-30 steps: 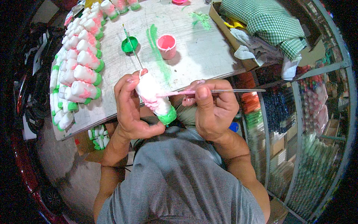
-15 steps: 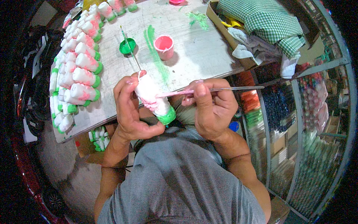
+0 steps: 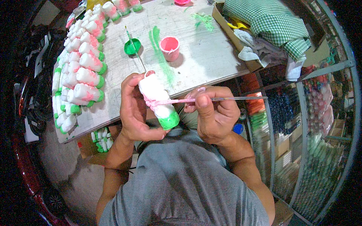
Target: The person paints pink details onto small white and green cylindrical objects using a fine brush. They repeatedly dip the brush into pink paint and apply it to the objects, which are arranged on a table.
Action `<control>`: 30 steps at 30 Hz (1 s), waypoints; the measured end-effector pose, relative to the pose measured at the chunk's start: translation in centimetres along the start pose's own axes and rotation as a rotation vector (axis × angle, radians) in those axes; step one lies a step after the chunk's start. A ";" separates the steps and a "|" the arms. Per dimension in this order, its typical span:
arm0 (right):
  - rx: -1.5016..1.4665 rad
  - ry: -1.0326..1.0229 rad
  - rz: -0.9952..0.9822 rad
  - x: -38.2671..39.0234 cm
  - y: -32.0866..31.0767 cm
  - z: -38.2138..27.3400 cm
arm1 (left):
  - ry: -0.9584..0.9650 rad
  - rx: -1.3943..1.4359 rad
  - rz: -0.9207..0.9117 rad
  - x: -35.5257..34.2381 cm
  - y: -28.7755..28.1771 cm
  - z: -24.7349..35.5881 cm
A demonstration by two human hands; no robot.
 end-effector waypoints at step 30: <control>0.055 -0.135 0.039 -0.1 -0.2 -0.2 | 0.033 0.003 -0.055 -0.1 0.6 0.4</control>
Point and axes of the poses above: each hand's wrist, its own x-axis away from the middle knuckle, its own y-axis out of the palm, z = x × y, the point moved 8 cm from there along -x, towards the middle knuckle, and after that the axes turned 14 degrees about x, right-handed, at the moved point
